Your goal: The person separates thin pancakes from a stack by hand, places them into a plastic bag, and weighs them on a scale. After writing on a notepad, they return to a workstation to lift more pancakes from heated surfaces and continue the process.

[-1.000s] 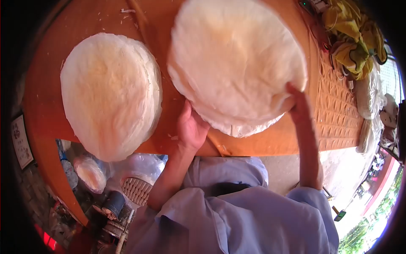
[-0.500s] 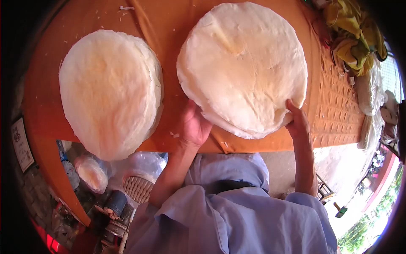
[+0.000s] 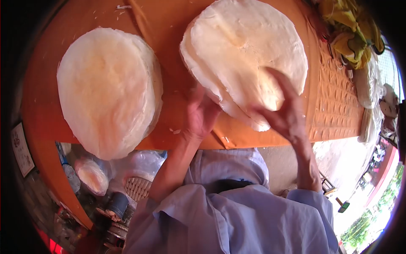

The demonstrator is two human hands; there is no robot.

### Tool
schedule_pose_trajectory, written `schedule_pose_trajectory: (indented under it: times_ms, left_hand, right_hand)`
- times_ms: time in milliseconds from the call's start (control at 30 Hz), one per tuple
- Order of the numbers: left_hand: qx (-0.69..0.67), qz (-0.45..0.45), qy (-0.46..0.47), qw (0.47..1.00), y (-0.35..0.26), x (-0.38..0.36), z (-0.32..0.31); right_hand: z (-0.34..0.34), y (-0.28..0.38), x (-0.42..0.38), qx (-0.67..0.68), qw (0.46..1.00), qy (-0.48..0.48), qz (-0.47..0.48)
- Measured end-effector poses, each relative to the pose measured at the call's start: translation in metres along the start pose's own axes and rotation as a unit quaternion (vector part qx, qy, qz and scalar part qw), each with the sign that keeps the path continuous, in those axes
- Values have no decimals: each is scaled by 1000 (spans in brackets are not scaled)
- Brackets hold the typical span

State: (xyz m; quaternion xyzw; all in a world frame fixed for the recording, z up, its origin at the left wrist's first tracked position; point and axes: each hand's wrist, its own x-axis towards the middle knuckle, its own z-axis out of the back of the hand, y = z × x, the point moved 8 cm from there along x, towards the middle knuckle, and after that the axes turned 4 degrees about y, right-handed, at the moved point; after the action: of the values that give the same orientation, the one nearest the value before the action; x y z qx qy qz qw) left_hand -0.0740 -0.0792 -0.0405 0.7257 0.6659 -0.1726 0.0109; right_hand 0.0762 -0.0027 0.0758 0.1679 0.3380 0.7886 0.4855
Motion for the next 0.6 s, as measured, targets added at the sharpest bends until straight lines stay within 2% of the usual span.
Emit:
schedule_pose_trajectory:
  times_ms: [67,233,333,433,533,600]
  left_hand:
    - [17,-1,-7,1000,-3,3,-7]
    - [19,-1,3,1000,-3,4,7]
    - [100,-38,66,992,-12,6,0]
    - [225,-49,-29,973,-17,4,2]
    - [192,-41,-36,980,-14,7,8]
    - [213,-55,-70,973,-14,7,8]
  right_hand:
    - [-25,23,11,12,997,36,68]
    - [-31,18,12,48,994,67,69]
    - [-30,33,13,-15,993,85,81]
    - [-39,33,11,-132,986,-8,97]
    - [-55,17,11,-192,979,17,61]
    - [-37,24,13,-194,980,17,41]
